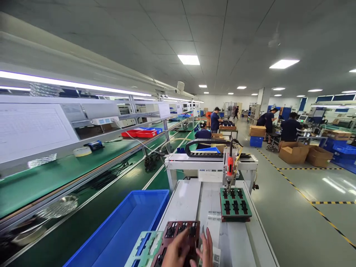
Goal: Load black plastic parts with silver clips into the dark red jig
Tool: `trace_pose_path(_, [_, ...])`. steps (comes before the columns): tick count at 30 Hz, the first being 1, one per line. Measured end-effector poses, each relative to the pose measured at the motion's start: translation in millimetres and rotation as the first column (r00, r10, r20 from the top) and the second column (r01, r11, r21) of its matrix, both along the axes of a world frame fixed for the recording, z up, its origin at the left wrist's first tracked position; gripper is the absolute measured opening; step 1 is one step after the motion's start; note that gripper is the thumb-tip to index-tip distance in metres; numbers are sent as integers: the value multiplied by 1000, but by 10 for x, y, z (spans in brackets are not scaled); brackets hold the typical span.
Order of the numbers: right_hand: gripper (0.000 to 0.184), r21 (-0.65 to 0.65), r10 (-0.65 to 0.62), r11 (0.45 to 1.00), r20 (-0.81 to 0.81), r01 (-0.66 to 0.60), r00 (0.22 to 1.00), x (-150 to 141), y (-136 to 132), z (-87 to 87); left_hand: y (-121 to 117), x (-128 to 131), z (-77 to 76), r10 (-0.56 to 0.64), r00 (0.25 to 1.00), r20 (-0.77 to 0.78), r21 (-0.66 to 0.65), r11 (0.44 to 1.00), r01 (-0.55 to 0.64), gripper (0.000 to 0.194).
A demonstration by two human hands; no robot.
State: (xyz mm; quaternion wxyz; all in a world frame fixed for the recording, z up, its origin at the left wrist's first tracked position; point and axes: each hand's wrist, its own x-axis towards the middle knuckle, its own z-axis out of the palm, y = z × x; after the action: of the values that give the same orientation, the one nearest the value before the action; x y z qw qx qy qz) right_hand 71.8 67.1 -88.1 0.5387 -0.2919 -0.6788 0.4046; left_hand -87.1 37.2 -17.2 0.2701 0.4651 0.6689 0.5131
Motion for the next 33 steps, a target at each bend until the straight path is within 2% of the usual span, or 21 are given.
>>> trace_pose_path(2, [96, -73, 103, 992, -31, -105, 994, -156, -138, -48, -229, -261, 38, 119, 993, 10, 24, 993, -119, 54])
trace_pose_path(5, [85, -149, 180, 973, 6, -177, 984, -321, -250, -31, -585, -524, 7, 174, 982, 73, -42, 984, -171, 54])
trace_pose_path(8, [68, -149, 199, 970, 46, -191, 979, -377, -206, 112, -879, -546, -139, 206, 961, 183, -115, 976, -187, 64])
trace_pose_path(10, [64, -107, 222, 971, 86, -212, 971, -376, -129, 235, -1017, -479, -242, 222, 944, 243, -133, 972, -195, 68])
trace_pose_path(13, [70, -76, 230, 972, 172, -220, 958, -366, -31, 326, -1139, -384, -335, 212, 927, 309, -148, 974, -173, 68])
trace_pose_path(16, [78, -126, 242, 966, 141, -225, 960, -375, -6, 218, -1191, -353, -384, 187, 914, 359, -144, 979, -144, 67])
trace_pose_path(18, [74, -142, 241, 963, 80, -228, 967, -396, -20, 127, -1204, -354, -409, 187, 907, 377, -130, 980, -148, 67])
trace_pose_path(20, [63, -110, 219, 971, 44, -214, 975, -428, -38, 147, -1205, -359, -408, 175, 899, 401, -135, 982, -131, 67])
trace_pose_path(21, [59, -96, 199, 976, 27, -196, 980, -447, -45, 220, -1203, -361, -391, 161, 893, 420, -145, 983, -109, 67])
trace_pose_path(23, [60, -118, 137, 983, -27, -139, 990, -487, -51, 490, -1191, -361, -319, 133, 872, 471, -149, 986, -70, 70])
trace_pose_path(25, [78, -240, 56, 967, -109, -81, 992, -521, -45, 853, -1166, -348, -207, 80, 838, 540, -129, 992, -11, 78])
trace_pose_path(28, [96, -378, 21, 917, -276, -128, 961, -543, -46, 1329, -1104, -294, -31, -63, 771, 634, -61, 989, 131, 82])
trace_pose_path(30, [99, -423, 44, 882, -364, -207, 930, -535, -81, 1513, -1058, -236, 57, -142, 720, 680, -4, 980, 197, 81])
trace_pose_path(33, [95, -479, 107, 825, -390, -300, 915, -495, -198, 1625, -1015, -140, 149, -201, 645, 737, 73, 973, 220, 85])
